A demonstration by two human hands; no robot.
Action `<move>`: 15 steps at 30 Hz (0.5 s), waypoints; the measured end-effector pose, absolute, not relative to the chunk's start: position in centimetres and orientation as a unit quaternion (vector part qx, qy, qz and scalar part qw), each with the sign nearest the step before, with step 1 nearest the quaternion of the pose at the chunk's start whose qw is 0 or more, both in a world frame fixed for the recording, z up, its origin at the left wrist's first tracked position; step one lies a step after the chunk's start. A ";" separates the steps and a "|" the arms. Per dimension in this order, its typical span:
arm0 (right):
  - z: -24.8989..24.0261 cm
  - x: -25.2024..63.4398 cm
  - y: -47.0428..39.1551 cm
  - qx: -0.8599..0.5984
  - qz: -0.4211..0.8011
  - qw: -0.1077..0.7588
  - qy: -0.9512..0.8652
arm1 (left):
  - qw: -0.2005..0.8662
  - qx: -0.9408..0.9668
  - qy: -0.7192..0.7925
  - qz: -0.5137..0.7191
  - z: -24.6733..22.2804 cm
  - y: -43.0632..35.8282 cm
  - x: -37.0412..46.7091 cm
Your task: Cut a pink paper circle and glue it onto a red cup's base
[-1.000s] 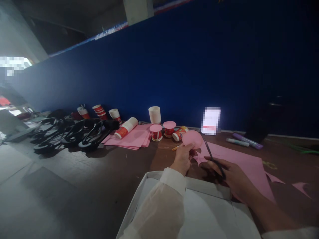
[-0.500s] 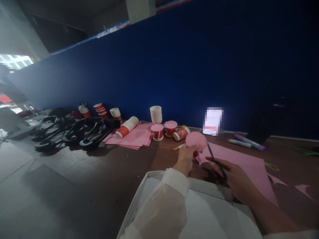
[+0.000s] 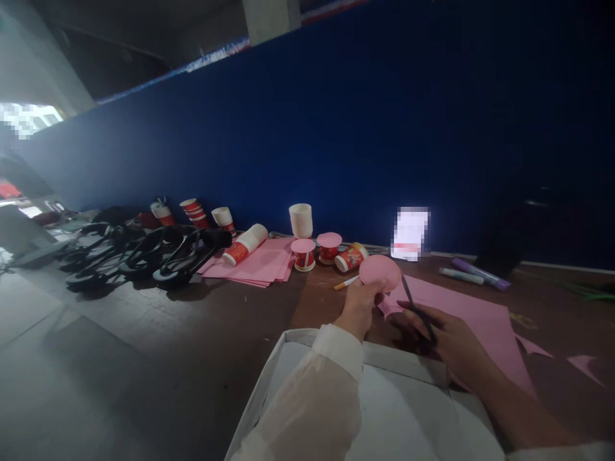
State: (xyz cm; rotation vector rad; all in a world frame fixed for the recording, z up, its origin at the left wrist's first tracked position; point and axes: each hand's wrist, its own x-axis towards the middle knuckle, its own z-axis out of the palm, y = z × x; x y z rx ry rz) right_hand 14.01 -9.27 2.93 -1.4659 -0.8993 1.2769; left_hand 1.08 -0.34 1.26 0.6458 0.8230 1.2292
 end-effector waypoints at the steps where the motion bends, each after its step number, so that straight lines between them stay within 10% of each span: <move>1: 3.1 13.9 -9.3 -0.598 0.526 0.483 -0.364 | 0.692 0.291 0.367 0.550 1.3 -0.4 1.1; 15: 1.8 14.5 -9.0 -0.592 0.523 0.484 -0.375 | 0.700 0.280 0.367 0.545 1.1 -0.3 1.2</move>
